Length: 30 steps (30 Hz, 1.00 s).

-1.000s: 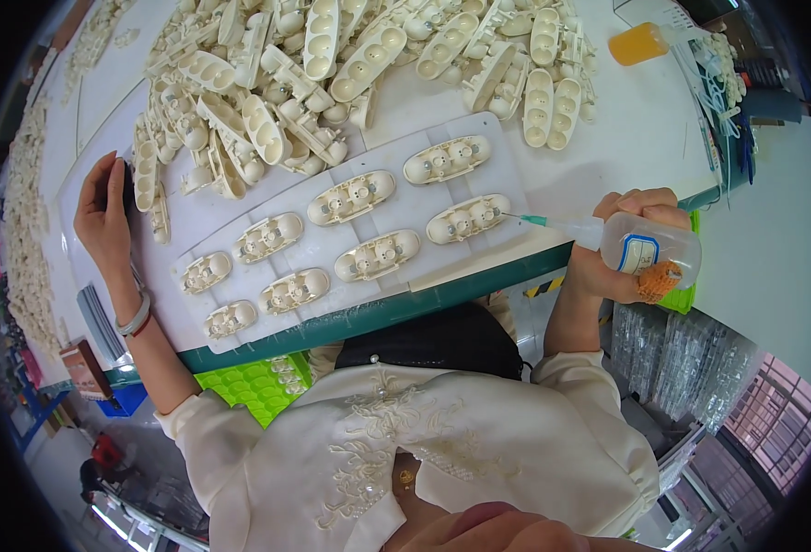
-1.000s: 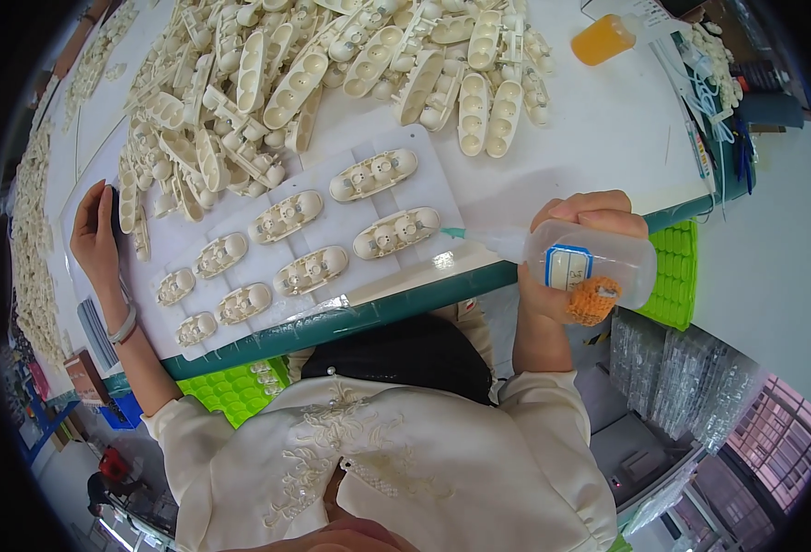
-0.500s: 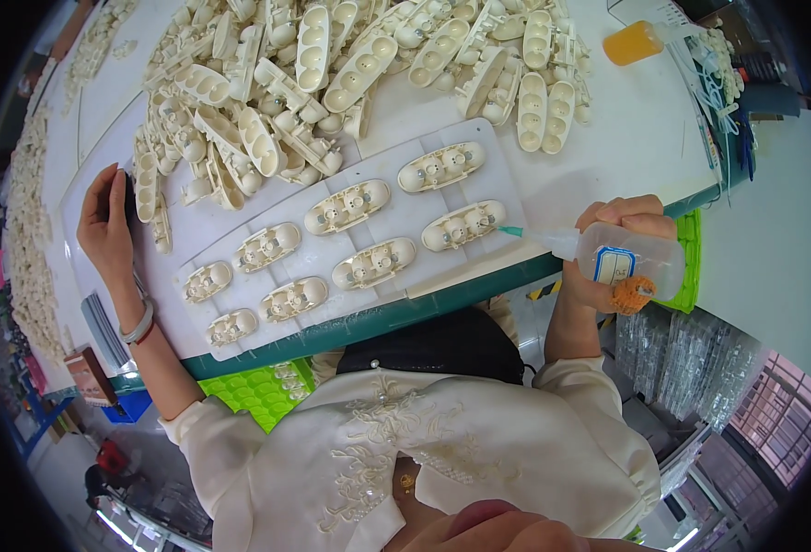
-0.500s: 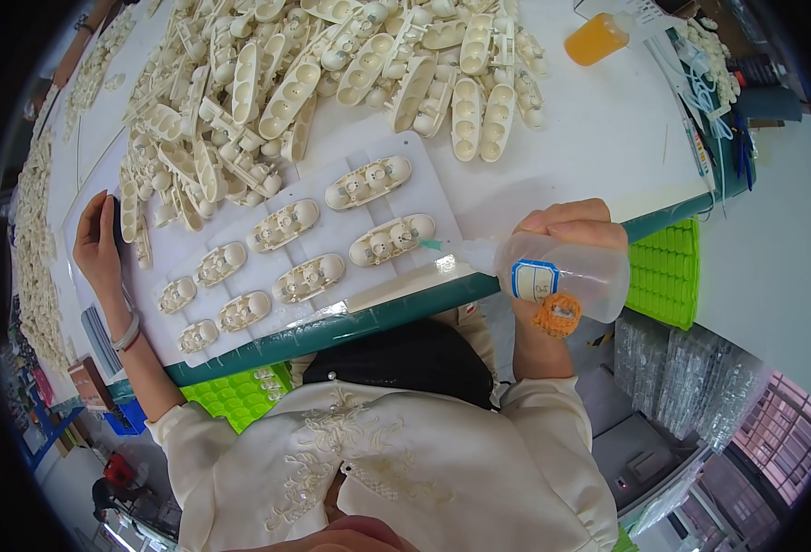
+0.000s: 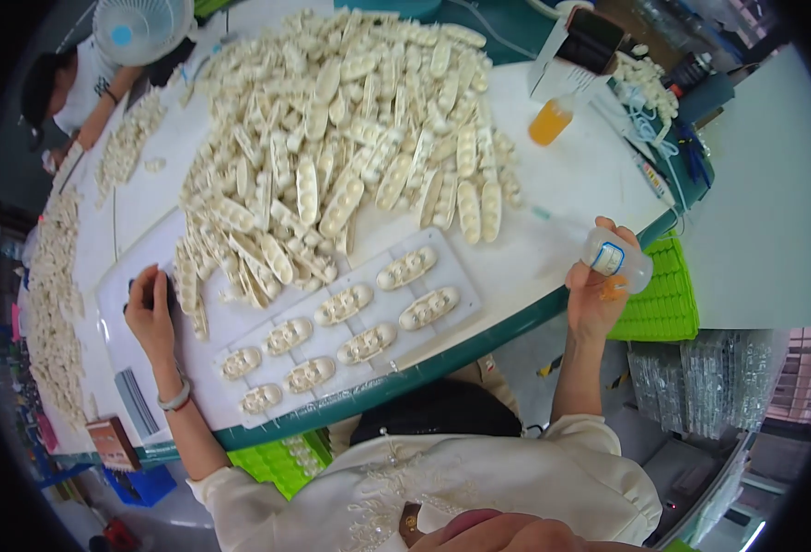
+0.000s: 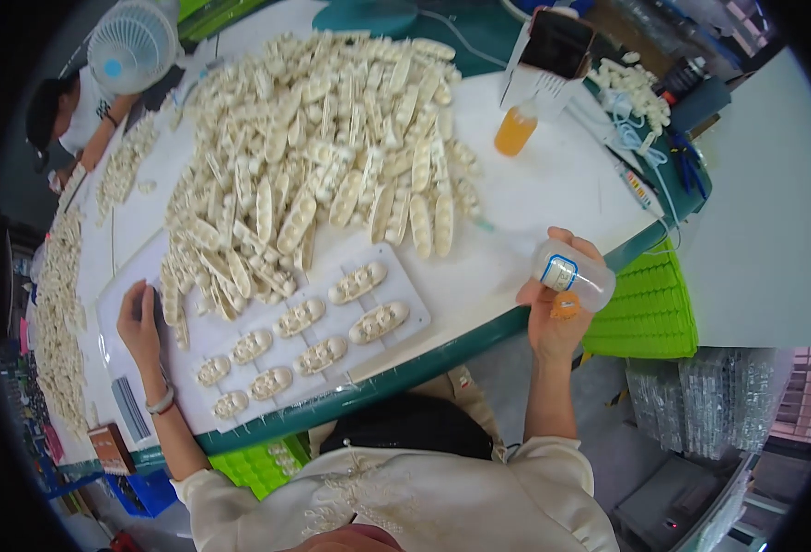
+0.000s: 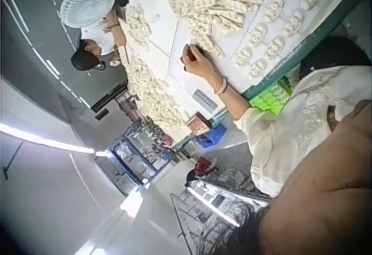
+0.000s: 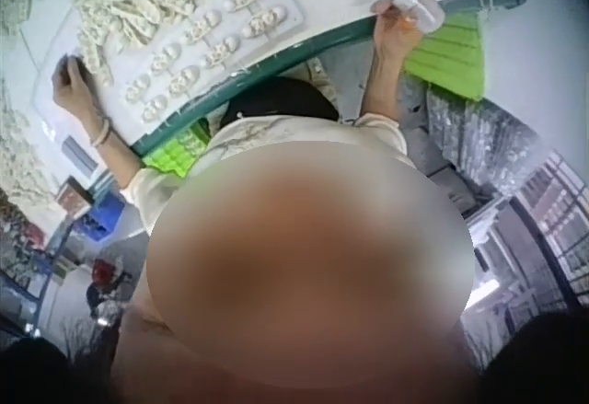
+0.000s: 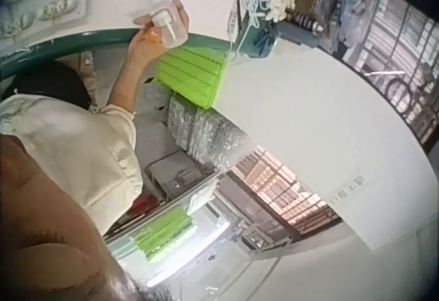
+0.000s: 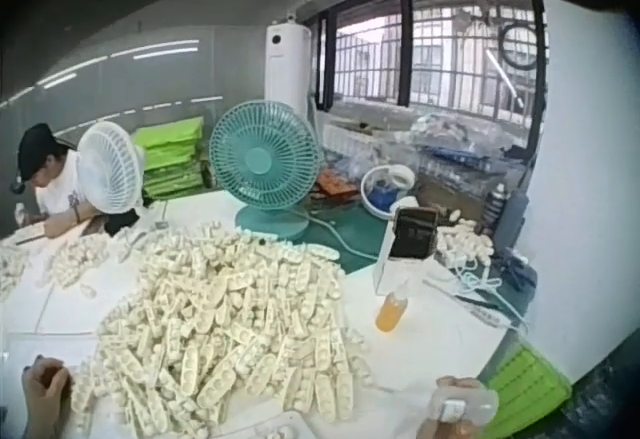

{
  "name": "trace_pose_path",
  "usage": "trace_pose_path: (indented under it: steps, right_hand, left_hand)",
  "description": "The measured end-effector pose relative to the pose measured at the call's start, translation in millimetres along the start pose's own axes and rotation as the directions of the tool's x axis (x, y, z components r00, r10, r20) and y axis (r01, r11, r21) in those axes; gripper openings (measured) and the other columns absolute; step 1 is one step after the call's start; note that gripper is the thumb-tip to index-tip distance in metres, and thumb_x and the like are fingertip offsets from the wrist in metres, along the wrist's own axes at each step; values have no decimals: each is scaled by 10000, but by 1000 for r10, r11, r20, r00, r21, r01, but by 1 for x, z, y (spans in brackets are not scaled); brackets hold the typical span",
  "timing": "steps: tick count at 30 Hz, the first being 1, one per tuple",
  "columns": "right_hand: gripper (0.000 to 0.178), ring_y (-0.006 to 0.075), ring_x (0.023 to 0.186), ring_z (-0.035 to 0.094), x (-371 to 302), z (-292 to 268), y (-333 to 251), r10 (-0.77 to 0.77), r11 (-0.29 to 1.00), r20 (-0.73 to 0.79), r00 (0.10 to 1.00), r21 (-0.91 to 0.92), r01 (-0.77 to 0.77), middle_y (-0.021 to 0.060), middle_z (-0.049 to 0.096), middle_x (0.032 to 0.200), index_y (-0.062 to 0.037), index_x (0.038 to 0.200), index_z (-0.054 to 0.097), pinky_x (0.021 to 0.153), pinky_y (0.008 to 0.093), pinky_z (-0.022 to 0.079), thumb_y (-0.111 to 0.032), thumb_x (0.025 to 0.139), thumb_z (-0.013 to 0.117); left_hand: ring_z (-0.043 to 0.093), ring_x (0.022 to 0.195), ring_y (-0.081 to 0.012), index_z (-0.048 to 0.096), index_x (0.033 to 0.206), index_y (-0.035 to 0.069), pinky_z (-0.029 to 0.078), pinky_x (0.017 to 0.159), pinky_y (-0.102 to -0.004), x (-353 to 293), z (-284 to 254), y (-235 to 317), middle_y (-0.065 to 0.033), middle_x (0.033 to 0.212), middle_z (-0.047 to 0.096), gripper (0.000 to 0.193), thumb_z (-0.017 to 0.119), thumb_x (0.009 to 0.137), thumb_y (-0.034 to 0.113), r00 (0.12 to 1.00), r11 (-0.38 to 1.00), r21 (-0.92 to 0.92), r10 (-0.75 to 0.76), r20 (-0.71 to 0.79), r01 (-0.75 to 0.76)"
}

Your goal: The worker is assembling small white plastic components by placing them into a tray, applying adhesive from a bottle, and using a craft knife for precision work.

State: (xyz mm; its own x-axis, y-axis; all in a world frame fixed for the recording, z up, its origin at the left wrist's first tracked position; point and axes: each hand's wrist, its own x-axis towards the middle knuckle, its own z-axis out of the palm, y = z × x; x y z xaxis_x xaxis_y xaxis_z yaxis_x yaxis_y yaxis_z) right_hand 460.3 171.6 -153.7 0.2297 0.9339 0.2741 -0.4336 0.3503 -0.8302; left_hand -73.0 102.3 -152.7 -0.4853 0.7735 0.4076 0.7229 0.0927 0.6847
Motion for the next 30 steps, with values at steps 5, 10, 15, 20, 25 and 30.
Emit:
trace_pose_path:
  steps: [5,10,15,20,25,30]
  right_hand:
    - [442,293,990,593,29,-15,-5,-51,996,35,998,-77,53,183,400,1348,-45,1277,372,819,367,524,-255,922,531]
    - [496,248,1161,486,89,-32,11,-167,915,104,981,-355,193,153,350,1353,-41,1298,312,906,330,460,-60,877,572]
    - [751,328,1321,305,136,-52,46,-149,468,227,962,-841,271,221,315,1410,49,1393,247,1104,377,231,-115,794,670]
    - [642,186,1103,471,123,-73,34,-59,726,209,976,-662,185,141,457,1246,14,1366,290,901,306,446,-6,819,624]
    - [739,262,1149,475,127,-69,40,-82,589,192,978,-782,203,188,458,1283,31,1392,227,960,347,410,-43,806,672]
    - [636,279,1138,491,118,-117,42,-290,437,135,947,-862,257,183,476,1258,8,1345,349,949,361,423,-132,821,681]
  left_hand:
    - [588,836,-89,635,1049,-27,468,764,-224,2,-8,-6,-43,931,649,187,605,891,69,992,997,-74,18,-124,-28]
    - [601,850,-94,643,1045,-19,486,772,-238,5,-24,-6,-43,935,655,183,604,892,75,962,992,-115,9,-274,-42]
    - [644,839,-152,656,1054,13,499,782,-279,-16,-69,30,-94,925,682,215,643,856,95,934,991,119,92,-345,-54]
    - [643,809,-133,669,998,9,503,751,-259,-60,-100,47,-86,893,685,186,672,836,101,846,998,65,22,-532,15]
    - [627,753,-103,658,1009,4,500,707,-240,-131,-129,29,-68,866,685,202,669,826,87,757,979,-27,-173,-630,201]
    - [606,741,-93,646,1033,-2,495,669,-236,-146,-126,19,-54,857,671,250,688,814,111,761,965,-48,-233,-605,258]
